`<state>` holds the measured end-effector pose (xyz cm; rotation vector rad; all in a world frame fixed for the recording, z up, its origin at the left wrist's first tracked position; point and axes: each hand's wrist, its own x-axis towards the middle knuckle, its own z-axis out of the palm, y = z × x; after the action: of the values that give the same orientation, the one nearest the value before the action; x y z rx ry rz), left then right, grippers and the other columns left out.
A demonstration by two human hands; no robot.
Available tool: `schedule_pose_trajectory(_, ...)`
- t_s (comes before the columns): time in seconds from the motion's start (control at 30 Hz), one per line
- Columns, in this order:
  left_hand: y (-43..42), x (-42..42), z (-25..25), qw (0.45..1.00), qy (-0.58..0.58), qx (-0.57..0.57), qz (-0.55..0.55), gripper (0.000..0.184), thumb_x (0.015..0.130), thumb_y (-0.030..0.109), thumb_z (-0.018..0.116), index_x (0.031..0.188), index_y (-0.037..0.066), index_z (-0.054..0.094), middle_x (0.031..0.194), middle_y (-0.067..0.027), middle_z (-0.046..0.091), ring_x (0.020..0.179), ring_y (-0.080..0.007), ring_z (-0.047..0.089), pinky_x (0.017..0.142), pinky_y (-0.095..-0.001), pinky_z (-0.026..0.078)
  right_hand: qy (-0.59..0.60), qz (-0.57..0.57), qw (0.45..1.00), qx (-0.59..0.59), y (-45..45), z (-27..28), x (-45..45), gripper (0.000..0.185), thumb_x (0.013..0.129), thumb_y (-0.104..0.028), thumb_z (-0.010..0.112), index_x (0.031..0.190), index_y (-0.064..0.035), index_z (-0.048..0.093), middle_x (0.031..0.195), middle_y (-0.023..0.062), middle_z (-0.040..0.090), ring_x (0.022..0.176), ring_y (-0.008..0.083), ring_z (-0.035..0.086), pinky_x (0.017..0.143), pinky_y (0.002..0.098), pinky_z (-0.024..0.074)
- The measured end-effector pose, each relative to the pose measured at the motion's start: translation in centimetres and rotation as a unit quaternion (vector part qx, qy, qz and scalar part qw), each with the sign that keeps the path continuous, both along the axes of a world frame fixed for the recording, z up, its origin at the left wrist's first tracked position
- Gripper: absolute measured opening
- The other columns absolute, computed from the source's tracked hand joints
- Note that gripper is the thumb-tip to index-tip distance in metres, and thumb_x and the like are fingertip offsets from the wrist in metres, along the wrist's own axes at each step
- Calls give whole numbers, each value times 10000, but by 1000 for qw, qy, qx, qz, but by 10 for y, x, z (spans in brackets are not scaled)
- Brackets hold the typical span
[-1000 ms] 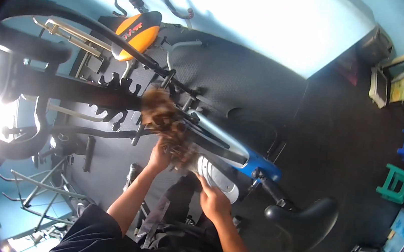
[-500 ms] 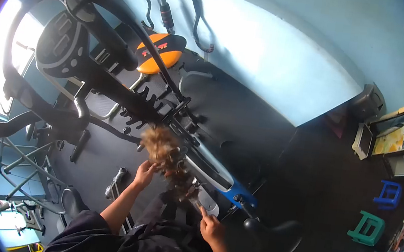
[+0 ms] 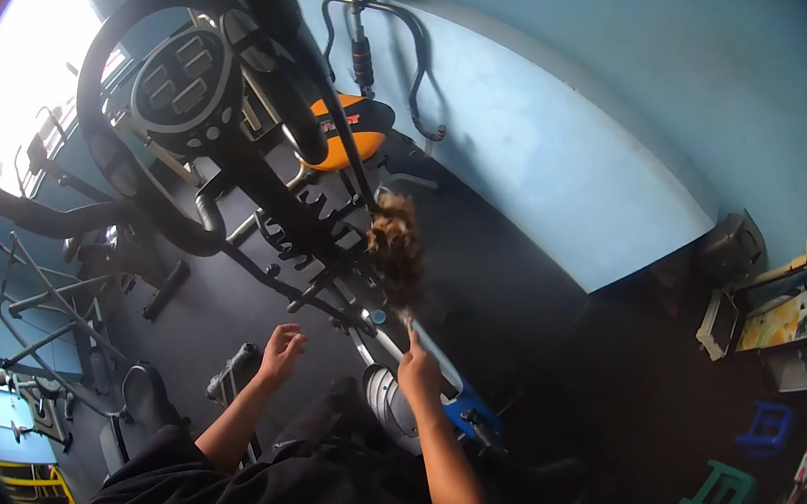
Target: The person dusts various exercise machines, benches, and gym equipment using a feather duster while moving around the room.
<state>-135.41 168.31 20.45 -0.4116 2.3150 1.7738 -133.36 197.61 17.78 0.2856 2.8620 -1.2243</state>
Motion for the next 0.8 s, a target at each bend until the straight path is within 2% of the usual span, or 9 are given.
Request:
schedule_pose_trajectory(0.07, -3, 2, 1, 1000, -5, 0, 17, 263, 963, 163, 572, 1185, 32, 522, 944, -67, 617, 824, -138, 602, 760, -275, 497, -18, 36, 999, 12, -11, 20, 33, 424, 859, -114, 538, 1278, -71, 582, 767, 262, 632, 731, 437, 632, 656, 529, 500)
schedule_pose_trajectory(0.13, -7, 2, -6, 1000, -7, -23, 9, 314, 962, 169, 578, 1233, 35, 493, 992, -85, 616, 868, -154, 608, 782, -293, 502, -110, 101, 989, 11, -20, 47, 63, 390, 861, -132, 536, 1238, -76, 617, 766, 248, 640, 761, 423, 640, 678, 526, 504)
schedule_pose_trajectory(0.17, -6, 2, -7, 1000, -8, -20, 12, 314, 962, 169, 578, 1233, 35, 493, 992, -85, 616, 868, -154, 608, 782, -293, 502, -76, 142, 987, -13, -23, 42, 79, 404, 861, -152, 538, 1256, -113, 610, 771, 238, 648, 766, 415, 645, 686, 526, 507)
schedule_pose_trajectory(0.2, -6, 2, -7, 999, -3, -32, 8, 329, 962, 171, 579, 1247, 37, 482, 1011, -94, 615, 899, -166, 609, 797, -304, 503, -118, 178, 977, 6, -29, 35, 90, 413, 863, -160, 541, 1271, -164, 605, 815, 230, 660, 786, 407, 650, 697, 514, 513)
schedule_pose_trajectory(0.3, -11, 2, -14, 999, 6, -36, 8, 355, 963, 171, 576, 1275, 43, 463, 1052, -112, 612, 956, -186, 608, 828, -320, 501, -66, 161, 984, -43, -40, 30, 102, 414, 868, -153, 540, 1275, -196, 602, 821, 213, 661, 770, 406, 645, 683, 511, 510)
schedule_pose_trajectory(0.4, -17, 3, -5, 999, -9, -48, 10, 370, 964, 168, 571, 1297, 59, 452, 1089, -118, 609, 1000, -200, 606, 856, -325, 494, -9, 35, 995, -95, -45, 25, 99, 375, 868, -129, 539, 1228, -170, 638, 760, 185, 639, 733, 390, 632, 645, 508, 491)
schedule_pose_trajectory(0.53, -32, 1, 2, 998, 13, -52, 13, 379, 964, 179, 573, 1303, 66, 448, 1098, -121, 604, 983, -204, 605, 842, -327, 498, 15, 66, 996, -51, -35, 26, 100, 342, 857, -111, 559, 1181, -138, 666, 742, 180, 641, 740, 375, 638, 638, 486, 495)
schedule_pose_trajectory(0.7, -48, 0, 13, 999, 22, -35, 15, 381, 970, 175, 566, 1314, 72, 440, 1111, -116, 598, 965, -192, 595, 830, -327, 498, 46, 8, 999, -9, -18, 51, 108, 356, 863, -65, 570, 1209, -91, 648, 735, 157, 642, 708, 354, 632, 628, 445, 496)
schedule_pose_trajectory(0.8, -56, -8, 15, 999, 28, -27, -15, 380, 973, 173, 560, 1318, 71, 435, 1116, -115, 595, 967, -189, 592, 830, -328, 498, 89, 75, 991, -61, -17, 112, 101, 347, 881, -32, 550, 1217, -38, 634, 827, 188, 677, 730, 333, 663, 622, 396, 501)
